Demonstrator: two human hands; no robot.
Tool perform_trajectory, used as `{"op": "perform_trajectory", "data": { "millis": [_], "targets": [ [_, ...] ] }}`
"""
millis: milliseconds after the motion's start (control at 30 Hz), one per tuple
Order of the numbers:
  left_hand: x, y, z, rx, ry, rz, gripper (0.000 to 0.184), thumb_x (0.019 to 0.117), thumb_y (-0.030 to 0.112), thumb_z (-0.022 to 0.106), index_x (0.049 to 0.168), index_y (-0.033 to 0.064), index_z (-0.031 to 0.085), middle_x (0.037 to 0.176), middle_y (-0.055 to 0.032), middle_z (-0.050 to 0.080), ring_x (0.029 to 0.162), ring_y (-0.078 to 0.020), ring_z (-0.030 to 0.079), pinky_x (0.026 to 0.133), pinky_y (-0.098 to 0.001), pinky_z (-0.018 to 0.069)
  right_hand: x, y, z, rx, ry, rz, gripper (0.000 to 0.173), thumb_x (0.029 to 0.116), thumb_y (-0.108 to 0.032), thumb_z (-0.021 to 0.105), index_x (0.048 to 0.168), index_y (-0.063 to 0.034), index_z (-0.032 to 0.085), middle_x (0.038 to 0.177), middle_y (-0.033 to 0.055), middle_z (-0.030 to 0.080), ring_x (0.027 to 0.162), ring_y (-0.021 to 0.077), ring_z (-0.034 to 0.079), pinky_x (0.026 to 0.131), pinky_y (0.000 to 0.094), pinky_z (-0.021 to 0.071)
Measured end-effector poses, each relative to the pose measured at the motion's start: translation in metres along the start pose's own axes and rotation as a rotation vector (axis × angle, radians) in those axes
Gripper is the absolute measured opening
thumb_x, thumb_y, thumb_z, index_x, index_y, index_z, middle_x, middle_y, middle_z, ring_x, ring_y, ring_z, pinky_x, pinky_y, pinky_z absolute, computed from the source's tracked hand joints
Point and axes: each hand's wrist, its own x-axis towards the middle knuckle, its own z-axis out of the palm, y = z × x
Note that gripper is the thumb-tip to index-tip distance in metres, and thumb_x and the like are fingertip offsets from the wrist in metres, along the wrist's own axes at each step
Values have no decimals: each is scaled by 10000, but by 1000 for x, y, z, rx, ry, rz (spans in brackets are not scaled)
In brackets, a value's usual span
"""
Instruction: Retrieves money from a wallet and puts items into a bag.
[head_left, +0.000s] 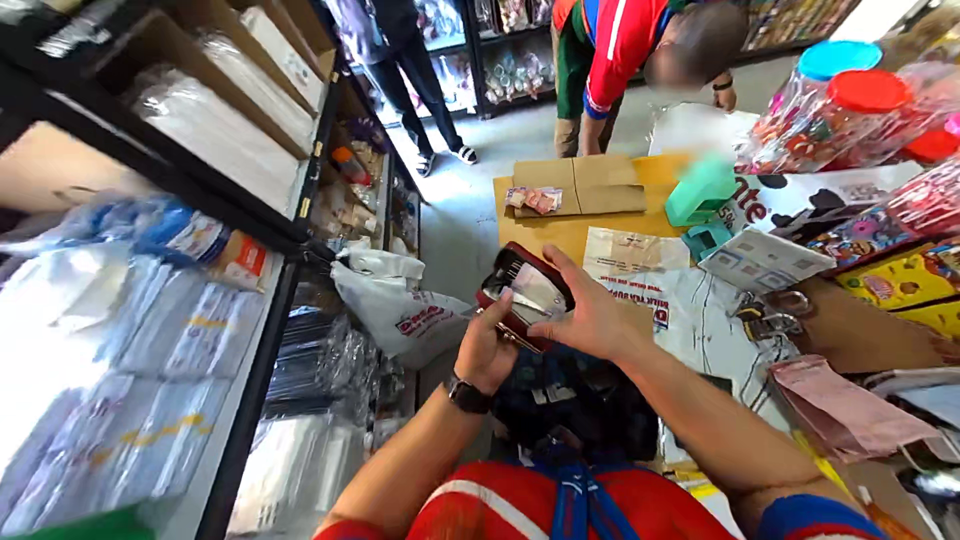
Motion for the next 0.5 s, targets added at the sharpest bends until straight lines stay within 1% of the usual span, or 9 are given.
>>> {"op": "perform_trajectory", "data": {
  "millis": [67,133,167,200,267,367,400,467,500],
  "targets": [
    [-19,-9,14,21,-18,28,221,1094,139,372,1228,54,526,988,-62,712,897,-147,716,806,-328,607,-24,-7,-5,-6,75,-28,1026,777,-356,865,1563,44,341,1490,271,507,1333,369,554,1101,506,460],
    [-35,-17,23,21,-55,56,234,1096,150,378,1249,50,524,1006,-63,713,913,-150,716,822,-336,604,-42,-10,-13,21,145,-94,994,789,-374,833,1538,81,364,1486,287,505,1334,378,553,1094,508,464],
    [-40,-21,27,11,-73,59,239,1095,155,381,1251,51,529,1014,-66,719,924,-157,719,832,-343,605,-51,-8,-18,21,182,-126,959,808,-414,795,1523,83,393,1485,282,510,1338,374,552,1092,506,466],
    [-45,-26,30,-1,-88,51,239,1095,160,383,1250,57,533,1020,-70,720,932,-165,720,840,-351,603,-58,-4,-21,5,237,-158,890,825,-428,764,1483,86,456,1470,279,530,1330,379,562,1082,508,475],
    [-53,-33,34,-13,-124,13,248,1098,171,373,1245,62,540,1025,-81,720,942,-182,719,854,-366,598,-72,3,-23,-70,347,-228,726,838,-397,742,1356,91,600,1437,304,552,1299,455,575,1047,581,481],
    [-59,-37,34,-4,-175,-27,251,1098,163,371,1242,58,547,1032,-82,716,957,-180,712,871,-363,588,-89,6,-17,-259,453,-311,589,893,-417,653,1236,59,699,1381,302,598,1255,501,592,1020,600,493],
    [-60,-38,32,0,-185,-40,243,1099,158,375,1244,59,542,1033,-82,711,957,-178,708,872,-361,585,-93,5,-13,-317,488,-335,505,900,-387,647,1152,41,740,1357,292,621,1244,522,593,1008,614,495],
    [-60,-39,30,13,-196,-74,211,1098,155,394,1224,65,537,1006,-75,705,933,-170,706,855,-354,585,-97,1,-8,-416,520,-346,350,867,-296,673,989,18,771,1334,265,648,1233,549,589,968,648,500],
    [-58,-38,29,16,-205,-93,203,1095,157,410,1216,66,546,996,-74,709,925,-169,708,849,-355,588,-95,0,-7,-455,514,-327,313,832,-251,702,960,28,761,1338,271,644,1233,567,580,947,674,498]
  ]
}}
